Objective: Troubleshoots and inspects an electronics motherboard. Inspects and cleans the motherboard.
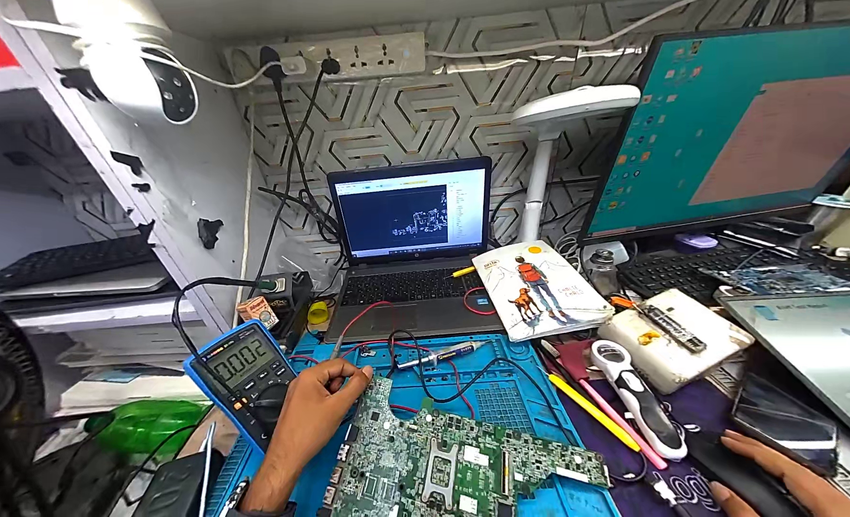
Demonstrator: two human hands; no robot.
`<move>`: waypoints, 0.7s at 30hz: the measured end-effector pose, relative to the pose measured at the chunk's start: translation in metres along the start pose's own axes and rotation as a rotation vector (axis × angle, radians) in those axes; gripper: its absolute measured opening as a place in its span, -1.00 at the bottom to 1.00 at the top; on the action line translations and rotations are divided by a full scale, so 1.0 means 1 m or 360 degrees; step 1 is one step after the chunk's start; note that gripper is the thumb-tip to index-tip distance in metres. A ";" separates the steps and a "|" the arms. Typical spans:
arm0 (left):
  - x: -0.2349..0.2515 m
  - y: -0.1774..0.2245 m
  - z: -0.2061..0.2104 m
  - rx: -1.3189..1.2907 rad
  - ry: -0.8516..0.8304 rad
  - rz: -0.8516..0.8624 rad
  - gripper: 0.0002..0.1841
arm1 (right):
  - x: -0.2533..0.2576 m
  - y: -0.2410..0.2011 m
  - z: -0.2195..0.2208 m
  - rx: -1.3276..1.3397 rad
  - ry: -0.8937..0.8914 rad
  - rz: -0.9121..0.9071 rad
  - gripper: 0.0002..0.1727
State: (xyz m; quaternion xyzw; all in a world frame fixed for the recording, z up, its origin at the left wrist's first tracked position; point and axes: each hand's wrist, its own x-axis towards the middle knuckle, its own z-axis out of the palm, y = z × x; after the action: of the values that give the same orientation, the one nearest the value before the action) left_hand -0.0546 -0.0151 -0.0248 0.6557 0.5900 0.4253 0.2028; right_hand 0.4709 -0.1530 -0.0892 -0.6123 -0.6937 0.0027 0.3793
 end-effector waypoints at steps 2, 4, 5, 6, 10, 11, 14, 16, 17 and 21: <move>0.000 0.000 0.000 -0.0014 0.0005 0.0006 -0.68 | 0.000 0.001 0.000 -0.0025 -0.0004 -0.0015 -0.40; 0.000 -0.001 -0.001 -0.0038 0.0006 0.0027 -0.68 | 0.000 0.000 0.000 -0.0036 -0.0003 -0.0029 -0.39; -0.001 -0.001 -0.001 -0.0053 0.0003 0.0032 -0.68 | 0.000 -0.001 -0.001 -0.0035 -0.0009 -0.0031 -0.38; -0.001 -0.001 -0.002 -0.0073 -0.0002 0.0032 -0.68 | 0.001 -0.001 -0.001 -0.0027 -0.0011 -0.0033 -0.37; -0.001 0.000 -0.003 -0.0115 -0.0007 0.0036 -0.68 | 0.000 0.004 -0.001 0.0091 0.0017 -0.0058 -0.36; -0.001 0.000 -0.003 -0.0123 -0.0009 0.0037 -0.68 | 0.000 0.006 -0.001 0.0121 0.0027 -0.0068 -0.37; -0.002 0.000 -0.004 -0.0146 -0.0004 0.0034 -0.68 | -0.001 0.008 -0.002 0.0192 0.0054 -0.0094 -0.38; -0.002 0.002 -0.005 -0.0176 0.0003 0.0031 -0.70 | -0.001 0.010 -0.004 0.0245 0.0095 -0.0126 -0.41; -0.003 0.004 -0.005 -0.0201 0.0000 0.0030 -0.72 | -0.001 0.008 -0.007 0.0260 0.0117 -0.0144 -0.45; -0.008 0.015 -0.010 -0.0363 -0.0002 0.0000 -0.79 | 0.021 -0.040 -0.034 0.0241 0.0187 -0.0283 -0.62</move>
State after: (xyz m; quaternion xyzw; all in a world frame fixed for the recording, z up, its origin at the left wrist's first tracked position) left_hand -0.0531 -0.0279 -0.0105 0.6286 0.5376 0.4893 0.2765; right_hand 0.4559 -0.1612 -0.0352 -0.5170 -0.7197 -0.0144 0.4631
